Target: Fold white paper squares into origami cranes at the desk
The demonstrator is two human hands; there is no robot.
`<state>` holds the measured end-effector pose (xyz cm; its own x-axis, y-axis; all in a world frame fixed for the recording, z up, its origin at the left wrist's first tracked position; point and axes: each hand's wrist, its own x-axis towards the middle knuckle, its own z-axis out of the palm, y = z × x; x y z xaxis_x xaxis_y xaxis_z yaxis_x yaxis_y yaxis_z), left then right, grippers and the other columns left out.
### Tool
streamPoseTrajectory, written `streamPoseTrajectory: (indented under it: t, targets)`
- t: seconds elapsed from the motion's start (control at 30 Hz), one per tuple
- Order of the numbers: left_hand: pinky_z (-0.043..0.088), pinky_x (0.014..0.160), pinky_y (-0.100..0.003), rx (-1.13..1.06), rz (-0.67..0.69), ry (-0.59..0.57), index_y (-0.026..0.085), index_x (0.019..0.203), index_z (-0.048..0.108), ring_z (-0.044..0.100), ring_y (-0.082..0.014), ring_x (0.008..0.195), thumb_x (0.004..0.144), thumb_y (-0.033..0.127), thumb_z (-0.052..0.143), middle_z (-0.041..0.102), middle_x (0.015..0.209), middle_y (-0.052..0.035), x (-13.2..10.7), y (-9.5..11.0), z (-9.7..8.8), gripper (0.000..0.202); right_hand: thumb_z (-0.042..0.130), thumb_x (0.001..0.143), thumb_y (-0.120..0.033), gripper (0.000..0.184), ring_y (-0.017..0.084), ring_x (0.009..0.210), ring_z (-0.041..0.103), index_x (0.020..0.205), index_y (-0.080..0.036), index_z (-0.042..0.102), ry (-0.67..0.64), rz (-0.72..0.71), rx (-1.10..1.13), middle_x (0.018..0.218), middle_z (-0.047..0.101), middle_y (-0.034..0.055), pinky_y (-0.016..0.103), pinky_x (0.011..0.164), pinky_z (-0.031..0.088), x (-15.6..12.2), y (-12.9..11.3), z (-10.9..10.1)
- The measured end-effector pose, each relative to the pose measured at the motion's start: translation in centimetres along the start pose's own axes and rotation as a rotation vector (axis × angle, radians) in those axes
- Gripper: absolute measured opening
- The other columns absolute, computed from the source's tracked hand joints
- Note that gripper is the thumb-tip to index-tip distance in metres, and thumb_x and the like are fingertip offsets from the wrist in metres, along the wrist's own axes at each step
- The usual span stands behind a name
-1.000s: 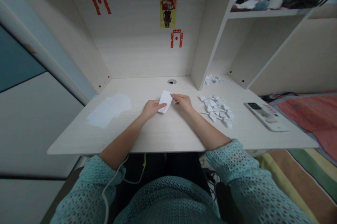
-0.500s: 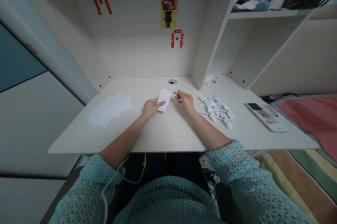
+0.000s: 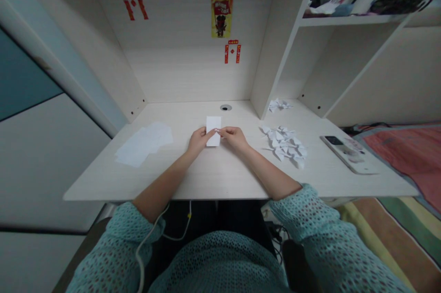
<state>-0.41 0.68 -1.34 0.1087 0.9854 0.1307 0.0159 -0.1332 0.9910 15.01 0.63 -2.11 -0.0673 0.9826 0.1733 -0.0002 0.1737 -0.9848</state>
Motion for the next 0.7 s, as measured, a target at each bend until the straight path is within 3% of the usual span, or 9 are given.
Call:
streamPoseTrajectory:
  t: [0.1,0.27,0.43,0.7]
  targets:
    - [0.046,0.062,-0.026,-0.015,0.033,0.029,0.014,0.086,0.067,0.061,-0.0175,0.071,0.059,0.043,0.076,0.069,0.084,-0.0079,-0.1,0.3,0.1,0.041,0.065,0.066,-0.049,0.032,0.016,0.066,0.057,0.066,-0.017,0.069,-0.033,-0.095,-0.108,0.071,0.068,0.0044,0.027,0.065,0.041,0.0,0.1,-0.2]
    - [0.042,0.057,-0.025,0.063,0.024,0.101,0.012,0.074,0.07,0.06,-0.0176,0.067,0.057,0.043,0.076,0.069,0.076,-0.008,-0.1,0.2,-0.1,0.036,0.064,0.068,-0.047,0.028,0.018,0.073,0.06,0.067,-0.019,0.07,-0.06,-0.179,-0.236,0.079,0.07,0.0059,0.028,0.065,0.042,-0.2,0.3,-0.2]
    - [0.041,0.054,-0.024,-0.037,0.01,0.14,0.012,0.072,0.069,0.058,-0.016,0.063,0.055,0.043,0.078,0.068,0.075,-0.0072,-0.1,0.5,-0.3,0.037,0.064,0.068,-0.05,0.032,0.016,0.061,0.057,0.069,-0.019,0.072,-0.087,-0.127,-0.267,0.071,0.07,0.0045,0.027,0.059,0.04,-0.7,0.1,0.3]
    - [0.04,0.051,-0.024,-0.266,-0.055,0.333,0.011,0.076,0.066,0.055,-0.0133,0.058,0.054,0.043,0.078,0.065,0.071,-0.0061,0.1,1.4,-0.6,0.041,0.064,0.068,-0.05,0.035,0.013,0.056,0.053,0.075,-0.018,0.075,-0.2,-0.083,-0.243,0.071,0.071,0.0046,0.026,0.055,0.037,-1.5,0.3,1.1]
